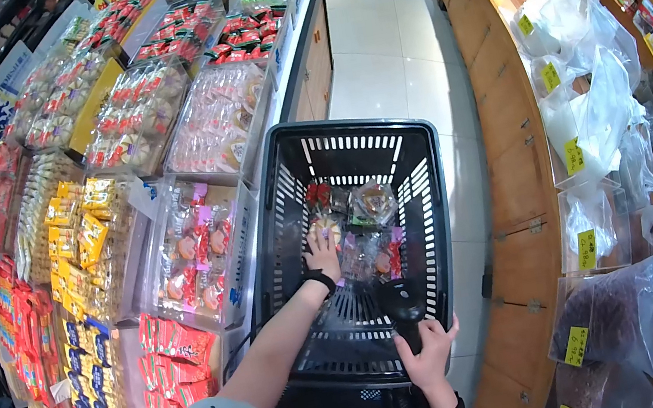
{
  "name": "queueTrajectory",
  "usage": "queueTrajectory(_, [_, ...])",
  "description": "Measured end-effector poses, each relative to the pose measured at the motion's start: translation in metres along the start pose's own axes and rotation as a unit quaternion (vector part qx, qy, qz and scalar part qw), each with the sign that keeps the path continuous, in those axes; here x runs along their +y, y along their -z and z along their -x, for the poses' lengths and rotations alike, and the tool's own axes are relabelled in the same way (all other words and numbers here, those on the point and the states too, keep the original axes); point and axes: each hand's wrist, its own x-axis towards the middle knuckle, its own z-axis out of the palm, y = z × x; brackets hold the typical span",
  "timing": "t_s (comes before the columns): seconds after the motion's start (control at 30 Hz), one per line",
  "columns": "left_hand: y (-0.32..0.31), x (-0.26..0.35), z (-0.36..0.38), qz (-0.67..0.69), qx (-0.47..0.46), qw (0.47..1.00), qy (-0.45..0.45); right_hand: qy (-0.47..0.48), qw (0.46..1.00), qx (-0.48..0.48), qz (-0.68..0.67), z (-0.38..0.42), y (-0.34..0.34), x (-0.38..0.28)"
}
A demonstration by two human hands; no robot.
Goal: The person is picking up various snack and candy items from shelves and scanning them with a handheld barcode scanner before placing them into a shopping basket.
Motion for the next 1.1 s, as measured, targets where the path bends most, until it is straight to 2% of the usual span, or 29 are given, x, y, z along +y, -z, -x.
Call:
queueTrajectory(0.1, [-0.021, 0.004, -0.019, -0.010, 0.037, 0.999, 0.020, -0.018, 1.000, -0.020, 0.017, 0.003, 0.000, 0.000])
queueTrajectory(0.27, [0.005, 0.000, -0.029, 0.045, 0.046, 0.996, 0.068, -0.021, 0.999, 0.002, 0.033, -0.003, -0.012, -0.002])
queueTrajectory(0.33, [-0.007, 0.006, -0.020, -0.001, 0.051, 0.997, 0.058, -0.016, 0.999, 0.005, 0.045, -0.004, -0.012, -0.005])
queueTrajectory(0.4, [-0.022, 0.016, -0.014, -0.118, 0.126, 0.983, 0.069, -0.012, 0.998, 0.010, 0.055, -0.005, -0.012, -0.006])
queueTrajectory(0.47, [-0.016, 0.025, -0.009, -0.128, 0.114, 0.983, 0.066, -0.010, 0.999, 0.006, 0.048, -0.007, -0.011, -0.006])
queueTrajectory(0.53, [-0.029, 0.038, -0.023, -0.183, 0.010, 0.981, 0.060, -0.016, 0.999, 0.003, 0.048, -0.007, -0.009, -0.001])
queueTrajectory(0.57, [-0.034, 0.040, -0.031, -0.159, -0.003, 0.985, 0.063, -0.019, 0.999, 0.000, 0.046, -0.007, -0.008, 0.002])
queueTrajectory(0.6, [-0.042, 0.039, -0.033, -0.189, 0.089, 0.975, 0.081, -0.021, 0.999, 0.003, 0.047, -0.008, -0.006, 0.004])
queueTrajectory(0.67, [0.009, 0.025, -0.021, -0.047, 0.076, 0.995, 0.043, -0.032, 0.999, -0.009, 0.025, -0.011, -0.001, 0.008])
queueTrajectory(0.7, [0.025, 0.023, -0.019, -0.021, 0.025, 0.998, 0.047, -0.035, 0.999, -0.006, 0.020, -0.012, 0.002, 0.006])
queueTrajectory(0.8, [0.004, 0.020, -0.028, 0.053, 0.059, 0.995, 0.053, -0.020, 1.000, -0.001, 0.013, -0.008, 0.004, 0.011])
queueTrajectory(0.87, [0.004, 0.020, -0.026, 0.051, 0.090, 0.993, 0.060, -0.018, 1.000, -0.004, 0.009, -0.006, 0.008, 0.012])
queueTrajectory(0.93, [0.005, 0.018, -0.022, 0.045, 0.045, 0.995, 0.072, -0.008, 1.000, 0.003, -0.006, -0.003, 0.009, 0.020])
queueTrajectory(1.07, [-0.005, 0.017, -0.003, 0.110, 0.063, 0.986, 0.110, -0.014, 0.998, -0.010, -0.054, 0.002, 0.018, 0.024])
queueTrajectory(1.1, [-0.008, 0.019, 0.001, 0.081, 0.077, 0.988, 0.103, -0.009, 0.998, -0.005, -0.062, 0.002, 0.020, 0.025])
